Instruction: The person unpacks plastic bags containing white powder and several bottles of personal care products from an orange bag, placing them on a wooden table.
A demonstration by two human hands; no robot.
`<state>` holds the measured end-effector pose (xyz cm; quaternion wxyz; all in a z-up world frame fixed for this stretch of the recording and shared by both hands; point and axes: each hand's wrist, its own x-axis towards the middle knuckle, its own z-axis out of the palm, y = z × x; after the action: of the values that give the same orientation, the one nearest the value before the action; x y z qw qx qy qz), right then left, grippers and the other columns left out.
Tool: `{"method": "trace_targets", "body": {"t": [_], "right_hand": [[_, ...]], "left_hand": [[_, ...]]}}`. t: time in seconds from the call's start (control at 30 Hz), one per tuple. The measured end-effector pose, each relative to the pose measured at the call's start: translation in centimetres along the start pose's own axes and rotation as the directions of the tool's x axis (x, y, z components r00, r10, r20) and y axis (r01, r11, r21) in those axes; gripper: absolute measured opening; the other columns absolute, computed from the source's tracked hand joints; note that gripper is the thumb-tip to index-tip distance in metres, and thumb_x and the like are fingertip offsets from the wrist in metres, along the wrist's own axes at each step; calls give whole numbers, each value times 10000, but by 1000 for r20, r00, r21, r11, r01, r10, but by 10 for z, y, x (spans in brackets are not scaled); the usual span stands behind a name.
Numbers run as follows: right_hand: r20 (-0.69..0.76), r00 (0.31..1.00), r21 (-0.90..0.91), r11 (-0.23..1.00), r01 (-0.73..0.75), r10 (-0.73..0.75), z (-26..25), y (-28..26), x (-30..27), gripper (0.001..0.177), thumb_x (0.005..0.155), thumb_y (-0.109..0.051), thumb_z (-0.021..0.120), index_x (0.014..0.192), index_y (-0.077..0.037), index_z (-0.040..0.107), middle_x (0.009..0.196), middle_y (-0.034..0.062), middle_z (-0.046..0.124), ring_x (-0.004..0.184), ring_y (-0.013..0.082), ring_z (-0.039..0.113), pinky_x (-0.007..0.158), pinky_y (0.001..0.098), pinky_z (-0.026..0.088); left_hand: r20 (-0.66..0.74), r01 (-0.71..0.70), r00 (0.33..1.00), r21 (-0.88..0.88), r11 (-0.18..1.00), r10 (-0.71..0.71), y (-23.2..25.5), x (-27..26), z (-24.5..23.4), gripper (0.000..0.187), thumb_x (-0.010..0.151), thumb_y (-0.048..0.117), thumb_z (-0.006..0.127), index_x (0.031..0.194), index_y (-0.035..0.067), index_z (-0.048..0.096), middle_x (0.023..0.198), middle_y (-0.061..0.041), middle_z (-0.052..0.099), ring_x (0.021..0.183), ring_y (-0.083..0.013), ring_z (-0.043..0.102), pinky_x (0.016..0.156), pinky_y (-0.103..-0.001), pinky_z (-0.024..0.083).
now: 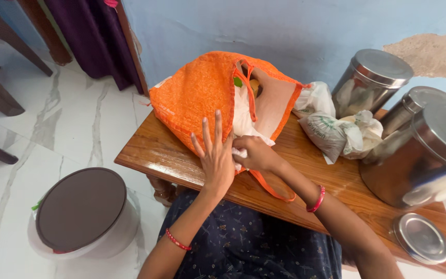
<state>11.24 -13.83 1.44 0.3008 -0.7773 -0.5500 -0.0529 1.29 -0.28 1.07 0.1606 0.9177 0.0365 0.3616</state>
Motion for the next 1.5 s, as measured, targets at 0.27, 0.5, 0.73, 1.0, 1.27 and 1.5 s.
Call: {"method": "trace_targets", "body": {"t": [0.27,0.5,0.73,1.0,1.27,1.5], "right_hand": [[-463,813,-7,916,-402,353,2,79,33,448,811,-300,816,1112,10,697,975,216,716,889,393,711,788,462,568],[-442,764,49,863,-503,470,26,158,59,478,815,-387,852,992,25,683,855,226,699,839,427,701,752,511,524],[-594,695,180,909,-375,405,-20,101,75,317,804,-165,888,970,42,715,689,135,581,596,184,500,560,361,437],[-594,674,314,898,-309,440,-81,50,55,191,853,-78,822,1019,4,775,689,-25,610,568,55,481,497,260,372],[-570,619,392,841,-373,540,-143,21,-12,175,859,-46,796,1009,24,742,753,29,703,568,62,618,478,226,487],[-568,725,234,921,-312,390,-202,12,-83,166,898,-7,831,1033,20,740,768,1,579,665,58,498,580,215,397]], "left_hand": [[-21,93,996,49,994,-92,6,9,-1,230,968,238,663,1119,97,764,1717,-149,94,1573,-437,67,1184,-756,19],[-74,19,997,11,1000,-18,-2,5,-5,288,956,274,657,1144,81,761,1706,-175,108,1565,-437,80,1182,-746,39],[31,16,999,-8,1000,-16,4,4,-10,357,943,294,656,1168,27,732,1703,-189,97,1566,-430,57,1187,-741,39],[-154,-112,981,27,993,115,17,1,20,551,970,385,606,1435,90,601,1691,-136,166,1551,-386,110,1198,-710,68],[150,-392,920,306,867,363,22,8,60,444,996,265,610,1403,88,599,1492,-130,548,1468,-329,415,1297,-557,129],[362,-297,901,114,948,239,42,17,45,666,737,173,745,1331,-51,546,1366,-209,582,1390,-359,455,1226,-598,126]]}}
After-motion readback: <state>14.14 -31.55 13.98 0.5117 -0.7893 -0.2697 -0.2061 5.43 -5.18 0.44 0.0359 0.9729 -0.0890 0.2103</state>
